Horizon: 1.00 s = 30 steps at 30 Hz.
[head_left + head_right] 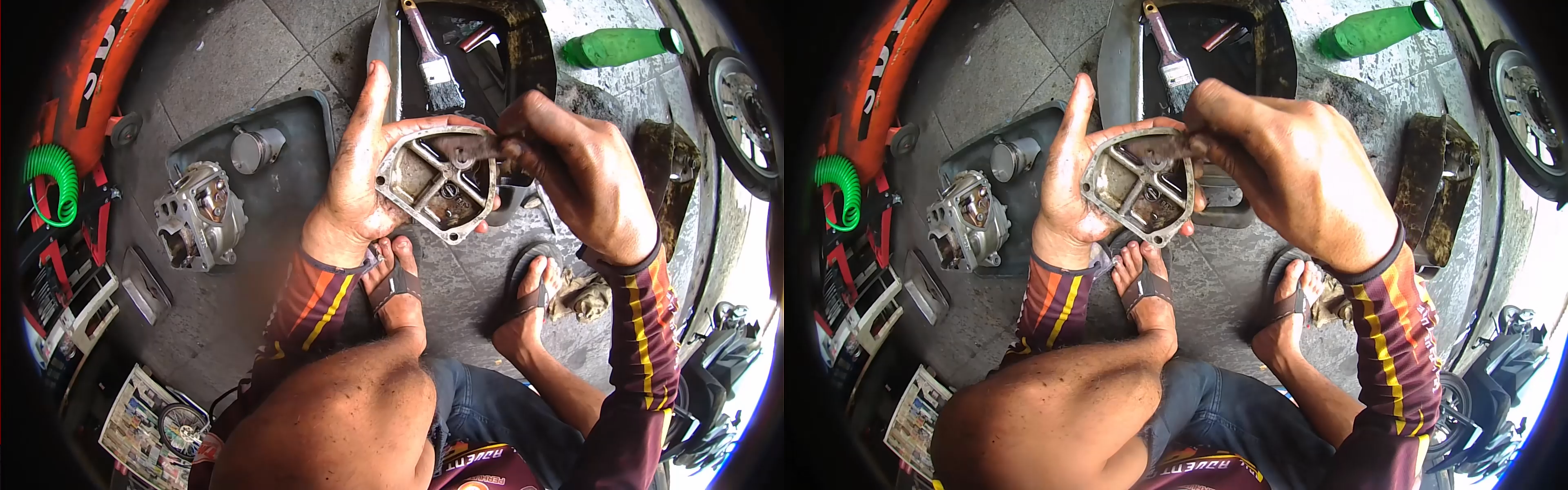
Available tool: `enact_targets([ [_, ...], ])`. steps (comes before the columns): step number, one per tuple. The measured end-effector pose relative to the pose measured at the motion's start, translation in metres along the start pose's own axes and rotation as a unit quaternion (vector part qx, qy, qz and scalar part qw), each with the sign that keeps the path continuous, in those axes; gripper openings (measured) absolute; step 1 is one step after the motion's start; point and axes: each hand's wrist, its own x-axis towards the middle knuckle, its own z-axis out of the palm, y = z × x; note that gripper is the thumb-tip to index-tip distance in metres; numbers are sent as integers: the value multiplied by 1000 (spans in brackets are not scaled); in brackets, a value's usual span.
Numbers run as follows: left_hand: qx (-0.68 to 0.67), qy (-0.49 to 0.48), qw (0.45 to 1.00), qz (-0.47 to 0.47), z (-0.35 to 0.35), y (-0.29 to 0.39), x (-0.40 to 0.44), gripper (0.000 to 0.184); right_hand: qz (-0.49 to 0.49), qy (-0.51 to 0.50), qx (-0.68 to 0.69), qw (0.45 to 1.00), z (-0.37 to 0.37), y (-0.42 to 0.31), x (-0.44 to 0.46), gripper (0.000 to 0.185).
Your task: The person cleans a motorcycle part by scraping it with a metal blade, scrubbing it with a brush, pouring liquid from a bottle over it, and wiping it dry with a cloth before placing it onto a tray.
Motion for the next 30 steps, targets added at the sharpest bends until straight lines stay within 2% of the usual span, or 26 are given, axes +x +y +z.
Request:
enact_targets([
  [2,-3,6,1000,-1,0,2,1,108,-4,29,21,999,2,1,0,9],
  [4,5,18,1000,-2,0,3,0,108,-19,-11,10,1000,2,1,0,9],
  [6,8,6,1000,0,-1,1,-1,108,-15,-23,-2,1000,2,-2,-1,9],
  [8,9,8,1000,7,-3,2,1,108,22,10,7,1000,7,-5,-2,9],
  [9,-10,-23,999,20,-4,4,2,104,21,9,6,1000,10,-5,-3,9],
  [10,-30,-55,998,32,-5,6,3,100,15,68,3,998,15,-4,-4,10],
  [11,-36,-44,997,45,-10,7,2,100,9,127,2,992,21,-3,-7,12],
  [12,-36,-44,997,44,-8,7,2,100,8,128,2,992,26,-3,-8,12],
  [14,-74,-47,994,60,-6,4,0,100,63,220,64,971,34,-3,-11,13],
  [16,-65,-51,995,59,-8,3,1,99,23,182,61,981,38,-7,-14,13],
  [19,-81,-30,994,73,-8,2,2,97,48,162,60,984,39,-11,-18,12],
  [24,-41,-62,993,87,-7,0,2,94,57,147,10,987,37,-10,-17,12],
  [27,-61,-24,994,86,-7,0,-1,94,16,139,31,990,39,-8,-18,11],
  [30,-47,-38,995,85,-11,-2,-3,95,16,124,12,992,35,-8,-17,11],
])
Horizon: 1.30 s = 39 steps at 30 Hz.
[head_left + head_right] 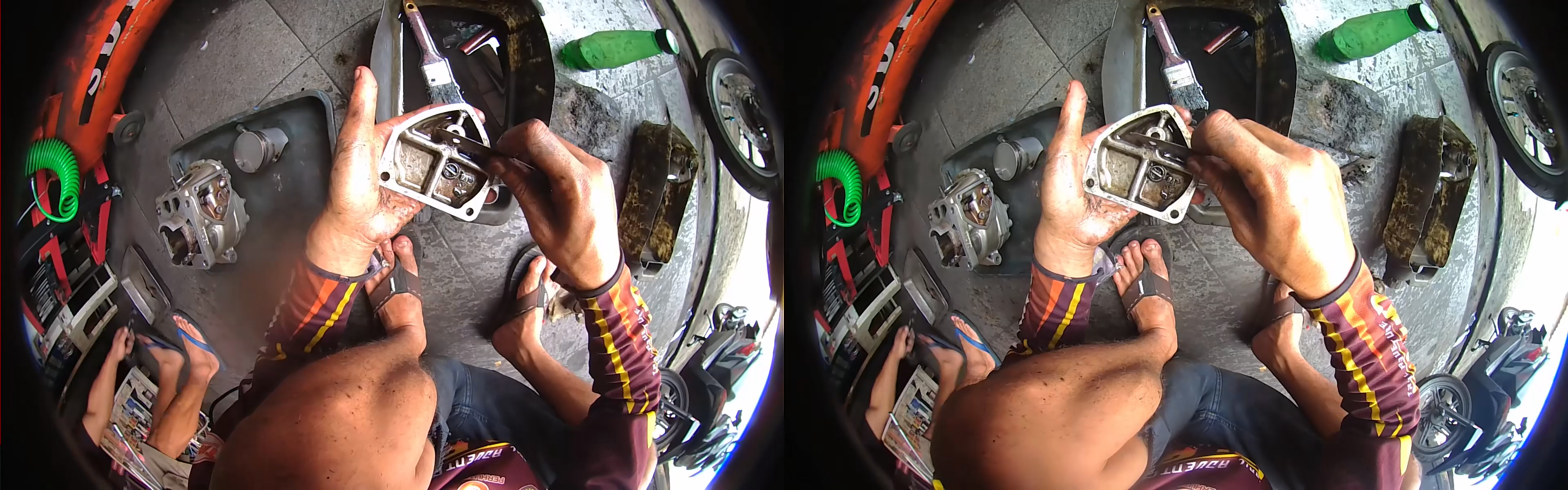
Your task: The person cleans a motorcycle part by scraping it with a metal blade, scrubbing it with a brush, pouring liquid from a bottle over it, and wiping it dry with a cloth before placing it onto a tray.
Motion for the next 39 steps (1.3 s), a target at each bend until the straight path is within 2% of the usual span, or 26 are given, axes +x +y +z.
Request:
enact_targets([
  [4,-19,14,1000,5,4,0,1,95,30,9,-24,999,1,-4,-2,11],
  [8,-35,30,999,0,4,1,-1,95,17,-7,23,1000,1,-3,-3,11],
  [12,-16,-28,999,-5,3,-1,2,96,43,19,-7,999,1,-1,-4,11],
  [14,-27,20,999,0,1,0,3,95,34,8,32,999,3,-2,-6,11],
  [18,8,-22,1000,-5,1,-1,2,95,44,20,7,999,-1,0,-3,12],
  [19,-9,8,1000,4,4,-1,2,95,38,23,4,999,0,-1,-4,12],
  [24,1,-4,1000,-2,0,0,0,94,45,18,11,999,1,-4,-4,11],
  [26,-18,22,1000,8,2,0,1,94,59,24,30,998,3,-6,-4,11],
  [27,-35,5,999,-1,0,2,2,94,23,16,24,999,4,-3,-5,11],
  [31,27,9,1000,9,2,0,0,93,43,32,17,998,4,-1,-2,12],
  [34,-32,-8,999,1,0,1,1,94,30,14,28,999,6,-3,-5,11],
  [36,-17,-13,1000,-6,-2,1,1,94,24,19,36,999,6,-2,-3,11],
  [38,13,14,1000,9,2,-1,0,94,56,25,28,998,6,-1,-2,11],
  [39,-11,-11,1000,-3,-2,1,2,94,63,21,32,997,6,-4,-3,12],
])
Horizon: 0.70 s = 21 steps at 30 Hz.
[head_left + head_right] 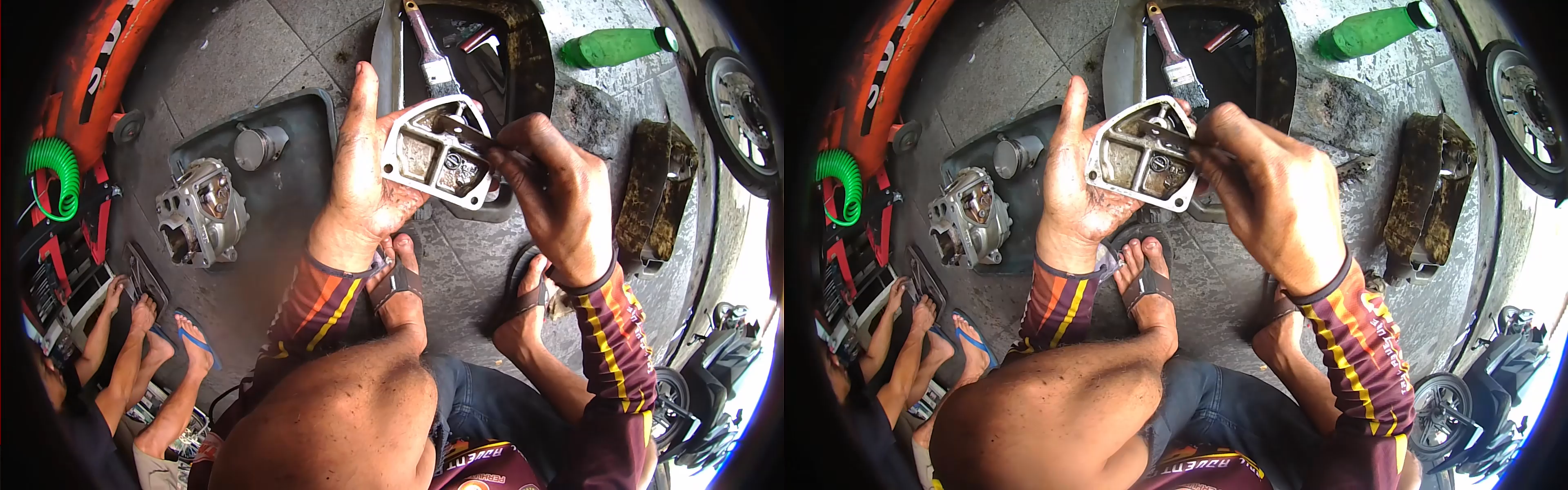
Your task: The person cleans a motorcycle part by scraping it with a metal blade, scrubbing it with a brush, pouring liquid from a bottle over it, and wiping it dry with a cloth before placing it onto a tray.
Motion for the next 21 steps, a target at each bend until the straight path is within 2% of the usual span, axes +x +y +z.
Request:
enact_targets([
  [3,-10,9,1000,9,-1,-1,-1,94,-45,-27,5,999,1,0,-1,12],
  [4,7,35,999,15,3,-2,-2,94,-26,-10,-2,1000,2,0,0,11],
  [5,10,14,1000,5,1,-2,-1,94,-7,8,-9,1000,2,1,1,11],
  [7,-1,28,1000,9,-1,-2,0,95,12,-3,-3,1000,1,1,1,11],
  [10,6,36,999,3,-2,-3,-1,96,-39,-2,-24,999,1,5,0,11],
  [11,7,38,999,3,-2,-3,-2,96,1,10,-18,1000,-1,2,2,10],
  [14,70,101,992,24,-1,-6,0,97,34,49,-3,998,0,8,3,10],
  [17,69,91,993,22,0,-6,1,97,-9,56,9,998,0,4,3,9],
  [19,56,81,995,19,2,-6,0,98,6,26,18,999,0,3,3,10],
  [21,42,67,997,16,4,-8,-1,98,42,72,-1,997,2,12,6,10],
])
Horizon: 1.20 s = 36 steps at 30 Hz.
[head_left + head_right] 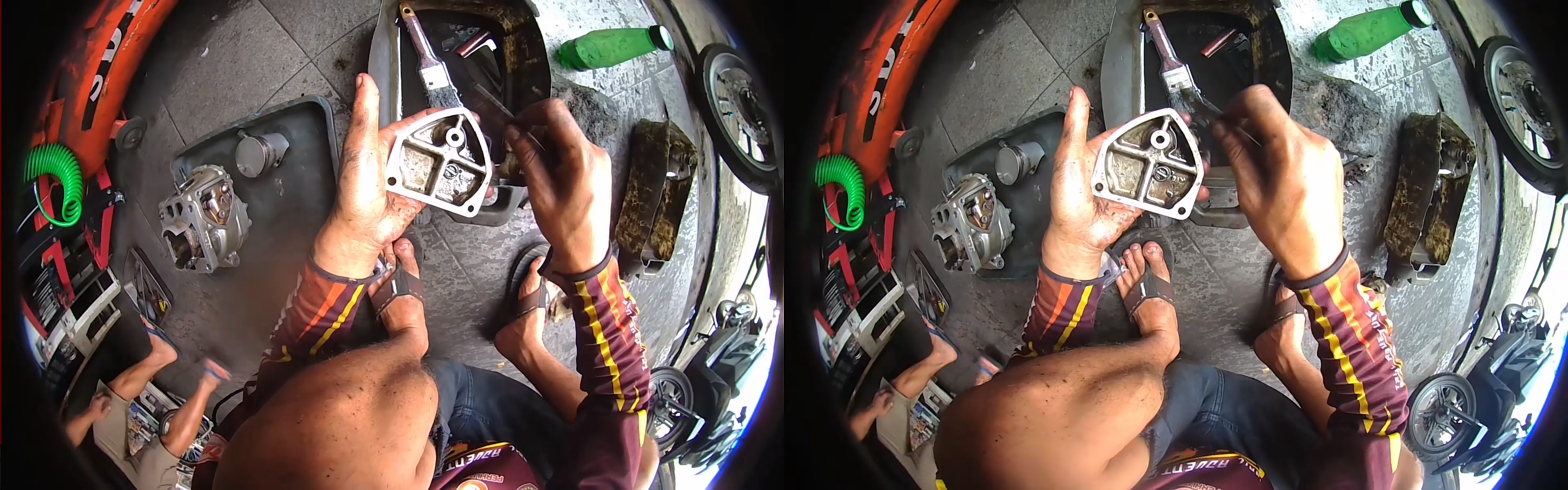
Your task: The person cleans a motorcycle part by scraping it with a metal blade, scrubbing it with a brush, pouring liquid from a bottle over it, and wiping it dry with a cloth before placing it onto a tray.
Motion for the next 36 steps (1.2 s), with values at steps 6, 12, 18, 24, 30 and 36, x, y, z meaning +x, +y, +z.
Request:
enact_targets([
  [6,40,46,998,13,-1,1,1,98,-28,-32,-31,999,-1,-7,-3,10],
  [12,50,82,995,26,-1,1,0,99,-23,-36,-39,998,1,0,-1,11],
  [18,2,69,997,28,-7,3,0,98,-31,-54,-19,998,3,2,-3,14],
  [24,196,27,971,136,1,1,-4,95,72,67,4,995,-9,31,-1,12],
  [30,224,27,959,170,-3,3,0,87,63,140,-118,981,-21,118,-21,14],
  [36,-127,-21,990,64,-19,0,11,57,81,155,-160,972,-23,167,-26,13],
])
